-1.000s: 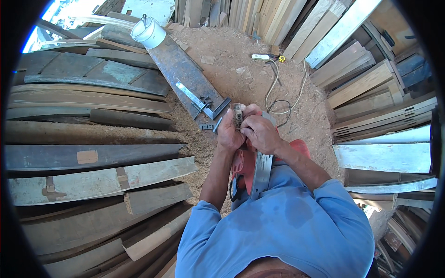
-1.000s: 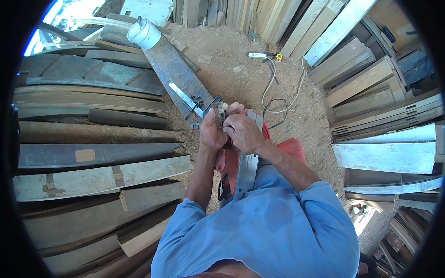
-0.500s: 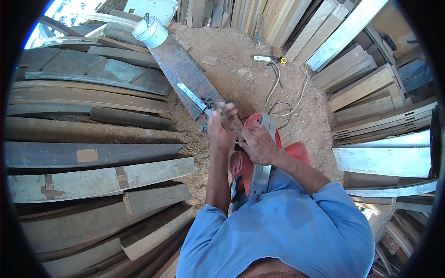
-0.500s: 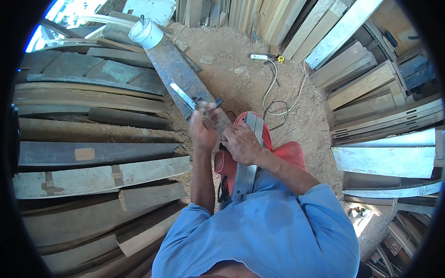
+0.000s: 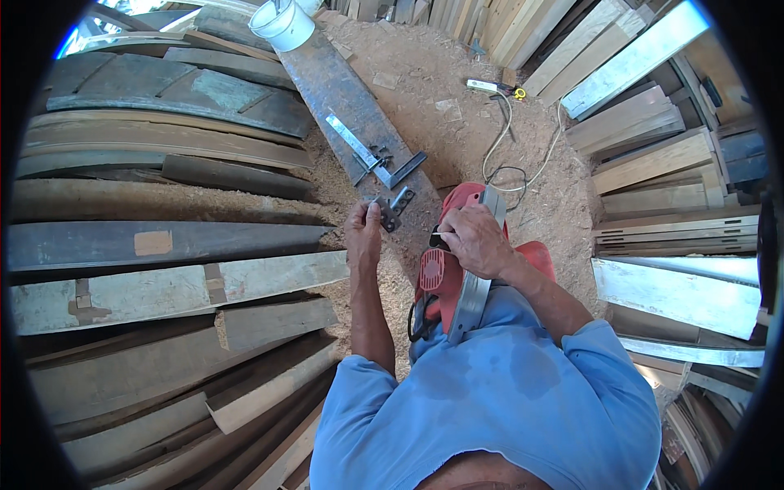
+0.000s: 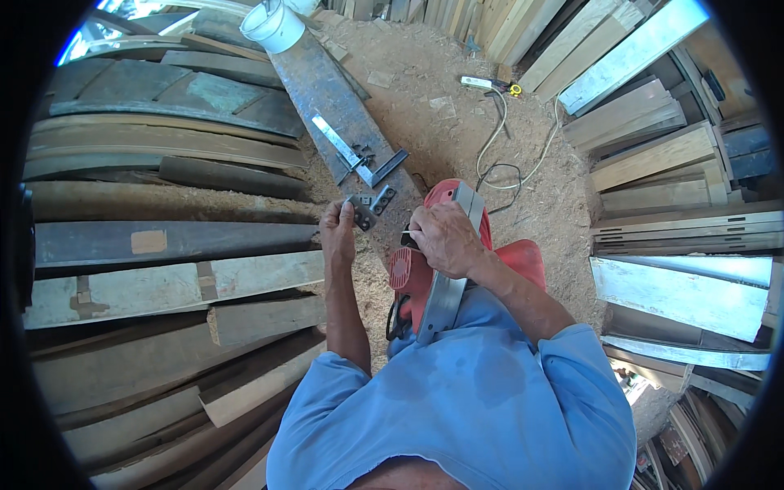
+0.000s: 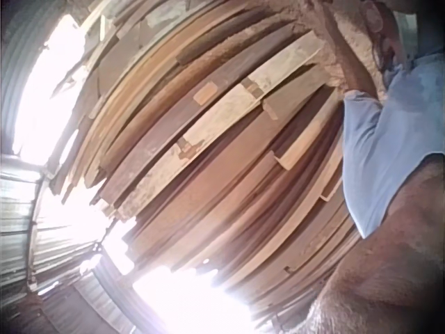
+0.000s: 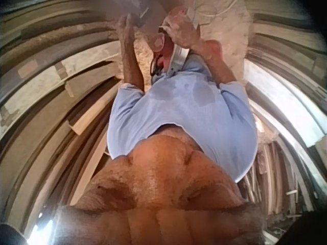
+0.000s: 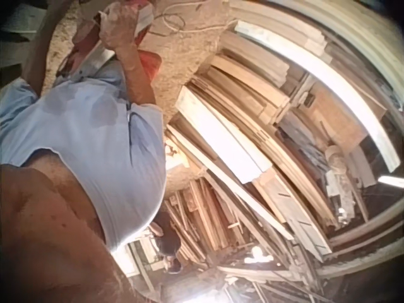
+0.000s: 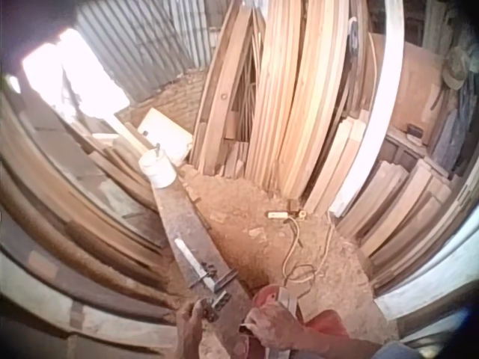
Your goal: The person disassembles and adjusts components of a red electric planer, handling small screws, a metal blade, and an adjustment bracket by hand.
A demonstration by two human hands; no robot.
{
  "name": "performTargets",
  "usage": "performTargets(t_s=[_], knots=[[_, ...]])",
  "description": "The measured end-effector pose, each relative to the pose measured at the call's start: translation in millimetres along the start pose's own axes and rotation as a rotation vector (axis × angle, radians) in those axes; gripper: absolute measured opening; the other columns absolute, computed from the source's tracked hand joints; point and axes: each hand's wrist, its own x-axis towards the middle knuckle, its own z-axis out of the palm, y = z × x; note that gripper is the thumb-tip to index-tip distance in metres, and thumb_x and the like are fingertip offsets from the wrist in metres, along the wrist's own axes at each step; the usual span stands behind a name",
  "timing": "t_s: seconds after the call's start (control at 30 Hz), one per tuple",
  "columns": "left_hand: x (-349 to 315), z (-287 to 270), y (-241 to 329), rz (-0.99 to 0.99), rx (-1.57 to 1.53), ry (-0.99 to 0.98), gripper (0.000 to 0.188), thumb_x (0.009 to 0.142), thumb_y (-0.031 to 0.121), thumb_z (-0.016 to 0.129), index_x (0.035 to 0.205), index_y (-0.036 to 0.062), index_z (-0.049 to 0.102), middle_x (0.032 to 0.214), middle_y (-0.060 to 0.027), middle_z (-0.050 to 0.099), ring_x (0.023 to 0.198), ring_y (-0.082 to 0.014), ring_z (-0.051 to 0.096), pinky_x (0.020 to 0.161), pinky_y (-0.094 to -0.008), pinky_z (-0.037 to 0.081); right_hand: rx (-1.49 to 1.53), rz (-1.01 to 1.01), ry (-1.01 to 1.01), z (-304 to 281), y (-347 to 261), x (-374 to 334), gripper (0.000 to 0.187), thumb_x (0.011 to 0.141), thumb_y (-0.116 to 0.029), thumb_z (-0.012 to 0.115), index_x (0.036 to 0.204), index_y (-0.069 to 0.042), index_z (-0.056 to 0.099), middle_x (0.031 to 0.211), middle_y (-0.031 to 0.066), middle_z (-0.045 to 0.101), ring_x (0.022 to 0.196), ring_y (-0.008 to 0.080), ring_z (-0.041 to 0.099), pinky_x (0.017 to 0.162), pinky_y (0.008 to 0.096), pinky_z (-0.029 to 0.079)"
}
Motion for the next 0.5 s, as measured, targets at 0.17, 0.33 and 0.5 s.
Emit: performTargets(t_s=[0.17,0.33,0.5], knots=[[-20.4,-23.7,-109.9,-0.009,0.8,0.048,0.018,0.099,0.022,0.066,0.098,0.0041,0.067,0.084,-0.0098,0.072,0.067,-0.0205,0.066,0.063,-0.0331,0.053,0.029,-0.038,-0.041,5.5,-7.1,2.4,0.013,0.092,-0.017,0.062,0.097,-0.007,0.056,0.086,0.0124,0.062,0.09,0.0333,0.062,0.089,0.0465,0.041],[-25.4,-19.8,-62.0,-0.247,-0.042,-0.153,0.023,0.095,0.026,0.07,0.093,0.0036,0.067,0.082,-0.0076,0.07,0.065,-0.0147,0.064,0.056,-0.0322,0.052,0.003,0.025,-0.008,-7.1,0.3,-2.8,0.013,0.091,-0.017,0.063,0.096,-0.007,0.057,0.086,0.0125,0.063,0.09,0.0336,0.062,0.09,0.0467,0.041],[-30.9,-31.0,-88.7,-0.494,-0.118,-0.111,0.024,0.094,0.028,0.068,0.088,0.0049,0.069,0.075,-0.0035,0.068,0.055,-0.0117,0.058,0.049,-0.0287,0.045,0.007,-0.007,-0.028,-0.5,-1.8,-0.3,0.013,0.09,-0.017,0.064,0.095,-0.007,0.057,0.084,0.0131,0.063,0.089,0.0339,0.062,0.088,0.0468,0.042]])
